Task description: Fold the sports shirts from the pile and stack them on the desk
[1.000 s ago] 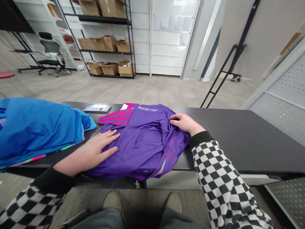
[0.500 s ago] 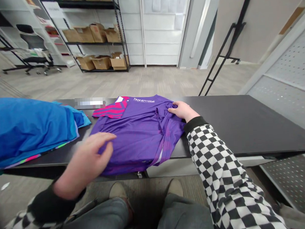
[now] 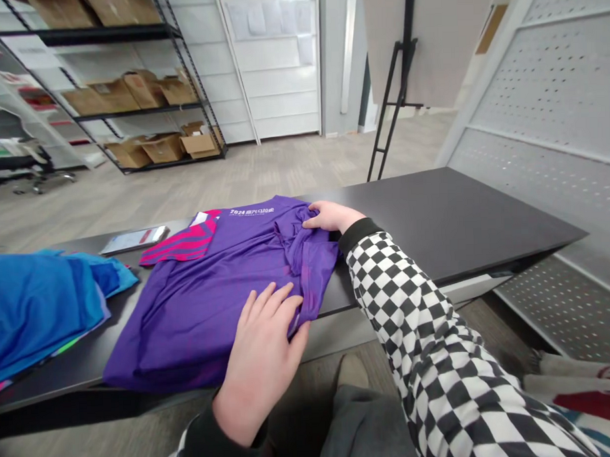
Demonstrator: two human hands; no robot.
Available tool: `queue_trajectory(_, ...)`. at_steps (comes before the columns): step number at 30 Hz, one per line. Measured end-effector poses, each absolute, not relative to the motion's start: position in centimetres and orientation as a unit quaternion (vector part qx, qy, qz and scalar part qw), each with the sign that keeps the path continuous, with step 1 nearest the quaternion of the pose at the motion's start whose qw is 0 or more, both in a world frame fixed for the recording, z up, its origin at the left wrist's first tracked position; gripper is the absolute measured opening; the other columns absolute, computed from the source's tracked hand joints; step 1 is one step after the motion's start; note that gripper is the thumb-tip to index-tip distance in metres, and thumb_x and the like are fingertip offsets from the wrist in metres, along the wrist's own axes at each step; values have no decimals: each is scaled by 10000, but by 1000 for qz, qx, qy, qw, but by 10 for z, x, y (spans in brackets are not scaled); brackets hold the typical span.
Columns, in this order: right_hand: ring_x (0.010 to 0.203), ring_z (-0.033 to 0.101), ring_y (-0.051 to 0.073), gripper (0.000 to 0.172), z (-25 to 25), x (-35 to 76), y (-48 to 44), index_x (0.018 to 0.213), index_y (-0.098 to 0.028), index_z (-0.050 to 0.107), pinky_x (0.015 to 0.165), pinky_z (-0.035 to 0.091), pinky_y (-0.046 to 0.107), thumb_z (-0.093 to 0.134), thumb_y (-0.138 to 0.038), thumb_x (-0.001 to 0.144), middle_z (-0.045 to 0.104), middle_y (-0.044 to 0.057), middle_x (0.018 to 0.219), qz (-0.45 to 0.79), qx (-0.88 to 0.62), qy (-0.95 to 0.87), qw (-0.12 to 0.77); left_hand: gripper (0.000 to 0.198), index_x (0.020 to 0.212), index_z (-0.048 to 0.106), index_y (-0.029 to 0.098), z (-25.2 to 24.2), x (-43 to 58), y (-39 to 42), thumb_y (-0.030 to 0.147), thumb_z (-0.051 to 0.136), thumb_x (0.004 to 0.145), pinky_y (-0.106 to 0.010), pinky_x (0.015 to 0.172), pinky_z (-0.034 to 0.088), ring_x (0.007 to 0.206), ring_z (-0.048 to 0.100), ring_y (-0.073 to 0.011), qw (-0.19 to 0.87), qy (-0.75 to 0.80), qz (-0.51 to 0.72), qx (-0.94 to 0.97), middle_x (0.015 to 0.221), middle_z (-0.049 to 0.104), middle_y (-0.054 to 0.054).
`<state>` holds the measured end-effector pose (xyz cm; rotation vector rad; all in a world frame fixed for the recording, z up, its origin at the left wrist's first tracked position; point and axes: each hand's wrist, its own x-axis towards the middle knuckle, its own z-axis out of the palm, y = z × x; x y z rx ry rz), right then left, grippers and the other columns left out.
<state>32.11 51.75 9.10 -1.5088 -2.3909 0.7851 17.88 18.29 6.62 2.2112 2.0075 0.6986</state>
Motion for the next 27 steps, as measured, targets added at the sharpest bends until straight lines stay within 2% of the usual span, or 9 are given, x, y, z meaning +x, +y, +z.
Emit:
queue_trajectory(3,1482,681,343,752,91,321,518,1604,-252,712,1270,506,401,930,-520,936,706,127,1627,269,-507,-813,102,317,1167,788,276,70,178,173,70,587,1034,-631,1447,311,1576,616,-280,98,585,239,768,1547,774,-42)
queue_trajectory(7,1474,684,354,753,93,322,516,1582,-251,734,1264,506,388,947,-530,916,722,120,1607,267,-502,-817,100,352,1191,779,268,86,183,157,39,582,1011,-498,1472,273,1505,676,-217,216,456,163,848,1426,833,-22)
queue_trajectory(8,1478,681,354,755,93,322,515,1576,-256,739,1263,504,383,954,-535,908,719,117,1613,265,-500,-818,101,302,1162,780,264,89,185,151,63,622,1001,-482,1457,306,1434,723,-225,245,447,121,852,1352,855,-25)
queue_trajectory(10,1481,679,349,752,94,321,514,1576,-266,738,1259,507,378,954,-538,909,708,110,1628,263,-501,-819,101,161,1113,783,258,93,189,139,183,749,975,-453,1337,488,1230,808,-260,291,467,28,834,1201,874,-40)
queue_trajectory(12,1482,679,342,741,94,320,513,1590,-267,724,1251,514,381,935,-531,931,697,109,1642,262,-504,-817,100,219,1122,794,267,97,190,129,352,861,931,-415,1113,641,1063,832,-287,324,498,-40,803,1112,873,-46)
queue_trajectory(14,1482,678,339,729,93,319,512,1602,-258,713,1246,521,388,915,-522,953,691,114,1648,261,-508,-815,98,318,1191,808,284,104,186,124,439,882,923,-372,984,669,1030,831,-287,347,498,-46,793,1123,875,-47)
queue_trajectory(17,1471,684,344,715,92,319,513,1587,-254,723,1243,526,399,916,-520,952,696,117,1641,257,-509,-815,103,274,1281,814,303,119,170,133,356,764,1017,-331,1040,647,1120,824,-246,339,484,47,805,1228,873,-47)
queue_trajectory(22,1441,705,353,682,90,319,513,1526,-262,764,1249,520,408,937,-541,927,732,111,1592,256,-510,-812,121,354,1376,791,264,109,109,175,387,585,1116,-471,1249,584,1382,757,-285,138,597,218,760,1480,803,-117)
queue_trajectory(27,1414,716,340,656,86,318,517,1473,-266,790,1214,536,371,955,-559,909,753,103,1560,253,-499,-818,134,637,1689,614,184,66,78,189,483,524,1134,-699,1351,422,1682,487,-422,4,694,107,712,1784,541,-206)
